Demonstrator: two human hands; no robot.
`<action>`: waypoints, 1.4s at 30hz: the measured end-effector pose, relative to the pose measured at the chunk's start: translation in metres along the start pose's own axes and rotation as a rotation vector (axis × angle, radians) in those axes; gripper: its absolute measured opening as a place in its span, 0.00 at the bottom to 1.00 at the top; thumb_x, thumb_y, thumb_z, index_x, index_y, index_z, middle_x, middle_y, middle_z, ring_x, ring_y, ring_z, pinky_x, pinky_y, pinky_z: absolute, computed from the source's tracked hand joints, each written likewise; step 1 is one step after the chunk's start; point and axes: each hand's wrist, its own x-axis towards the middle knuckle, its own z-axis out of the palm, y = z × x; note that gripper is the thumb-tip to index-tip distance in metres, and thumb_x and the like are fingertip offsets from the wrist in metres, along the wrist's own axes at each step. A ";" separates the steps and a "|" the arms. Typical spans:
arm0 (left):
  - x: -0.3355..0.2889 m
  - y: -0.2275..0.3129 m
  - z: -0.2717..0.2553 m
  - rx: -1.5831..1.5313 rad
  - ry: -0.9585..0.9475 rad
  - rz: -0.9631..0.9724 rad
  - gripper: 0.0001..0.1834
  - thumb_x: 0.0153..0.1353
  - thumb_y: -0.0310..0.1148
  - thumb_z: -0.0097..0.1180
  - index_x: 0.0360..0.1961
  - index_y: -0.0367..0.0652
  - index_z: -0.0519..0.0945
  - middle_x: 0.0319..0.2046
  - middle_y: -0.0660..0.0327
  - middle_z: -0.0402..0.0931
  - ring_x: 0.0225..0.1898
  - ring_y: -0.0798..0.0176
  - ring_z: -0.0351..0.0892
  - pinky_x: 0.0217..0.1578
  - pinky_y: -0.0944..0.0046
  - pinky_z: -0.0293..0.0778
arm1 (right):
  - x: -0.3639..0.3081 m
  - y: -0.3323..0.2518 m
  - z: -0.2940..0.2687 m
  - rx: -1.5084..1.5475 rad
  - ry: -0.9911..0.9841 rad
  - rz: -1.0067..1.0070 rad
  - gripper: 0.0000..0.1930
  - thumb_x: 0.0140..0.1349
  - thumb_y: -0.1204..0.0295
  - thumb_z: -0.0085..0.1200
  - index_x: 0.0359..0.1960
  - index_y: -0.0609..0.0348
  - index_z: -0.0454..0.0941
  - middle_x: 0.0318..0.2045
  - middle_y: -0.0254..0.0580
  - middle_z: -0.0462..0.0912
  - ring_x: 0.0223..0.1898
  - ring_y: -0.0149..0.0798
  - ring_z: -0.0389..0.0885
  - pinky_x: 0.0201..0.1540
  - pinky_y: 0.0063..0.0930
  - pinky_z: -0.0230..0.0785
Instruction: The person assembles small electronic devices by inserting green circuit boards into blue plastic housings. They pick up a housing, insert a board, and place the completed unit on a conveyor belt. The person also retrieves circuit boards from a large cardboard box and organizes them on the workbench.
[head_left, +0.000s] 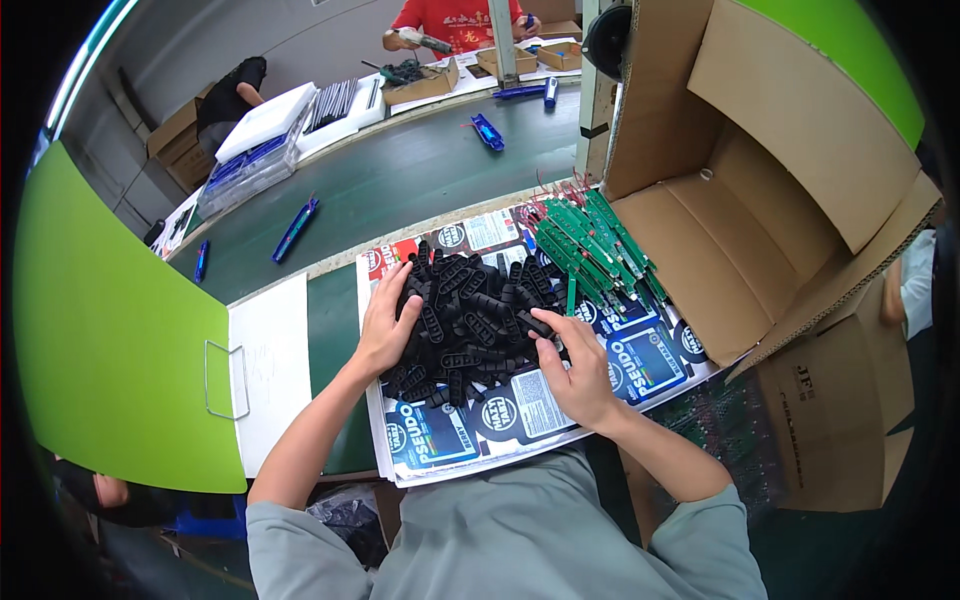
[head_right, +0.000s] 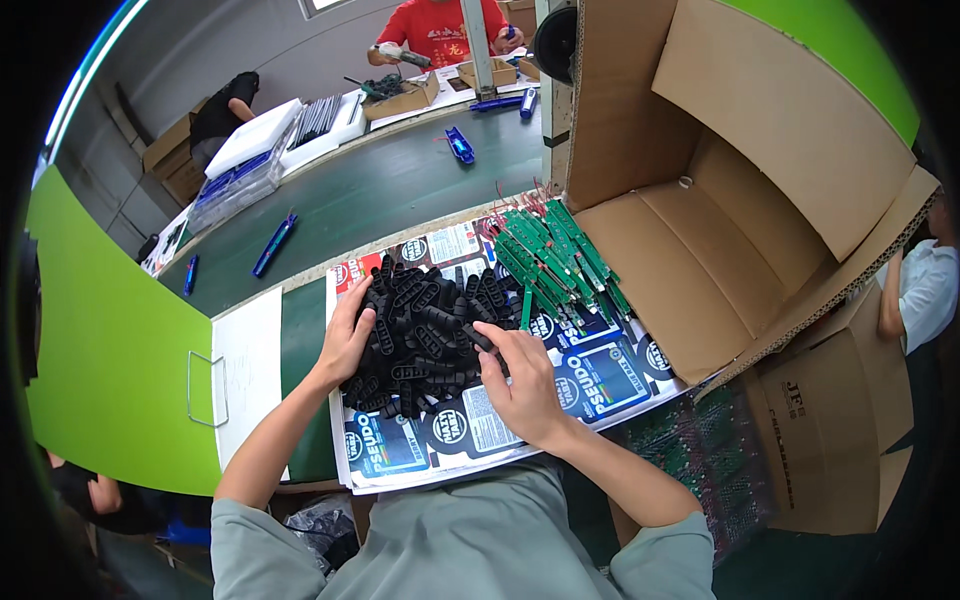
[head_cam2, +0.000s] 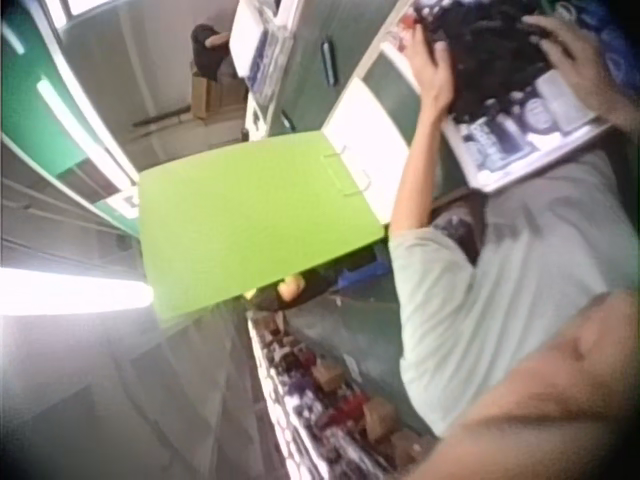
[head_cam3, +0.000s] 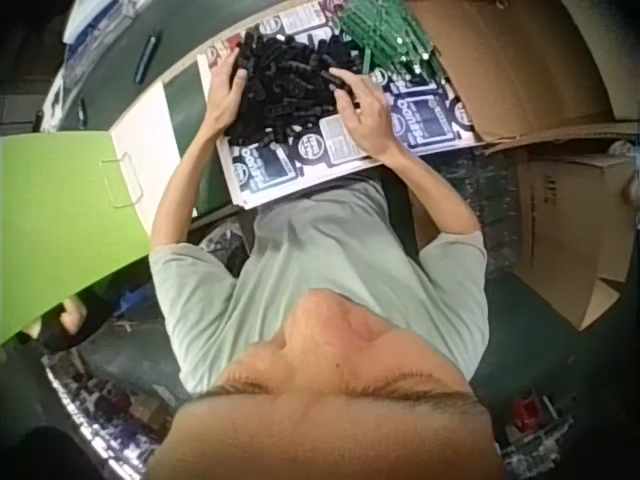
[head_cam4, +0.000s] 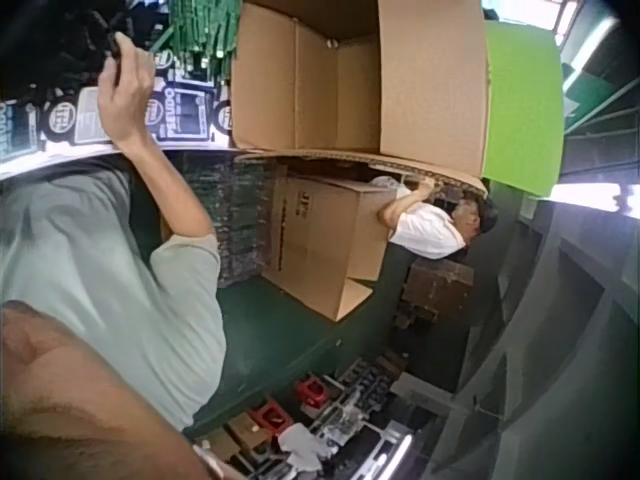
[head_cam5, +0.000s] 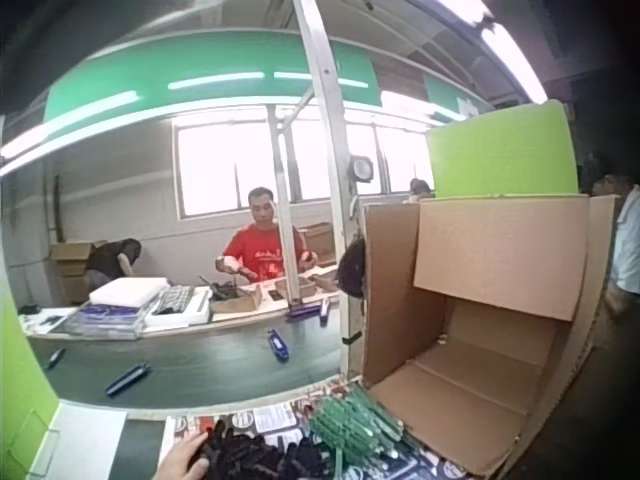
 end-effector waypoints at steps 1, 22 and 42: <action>0.000 0.001 0.000 -0.004 0.004 0.008 0.37 0.72 0.56 0.44 0.72 0.40 0.64 0.72 0.44 0.59 0.74 0.43 0.55 0.73 0.50 0.50 | 0.000 0.000 0.000 0.014 -0.014 0.005 0.17 0.64 0.78 0.54 0.55 0.62 0.77 0.39 0.48 0.83 0.38 0.47 0.78 0.47 0.39 0.67; 0.002 0.004 -0.001 -0.092 0.015 0.054 0.40 0.71 0.59 0.43 0.73 0.40 0.64 0.73 0.42 0.56 0.75 0.41 0.54 0.73 0.50 0.50 | 0.005 -0.004 -0.004 -0.244 -0.042 -0.086 0.20 0.56 0.73 0.61 0.53 0.60 0.80 0.49 0.46 0.80 0.50 0.49 0.77 0.52 0.44 0.66; 0.005 0.016 -0.016 -0.156 -0.032 -0.005 0.44 0.69 0.65 0.43 0.71 0.38 0.65 0.74 0.42 0.53 0.75 0.40 0.53 0.72 0.46 0.51 | 0.010 -0.006 -0.001 -0.229 -0.170 -0.015 0.16 0.54 0.72 0.66 0.45 0.60 0.83 0.53 0.48 0.79 0.57 0.50 0.76 0.58 0.46 0.66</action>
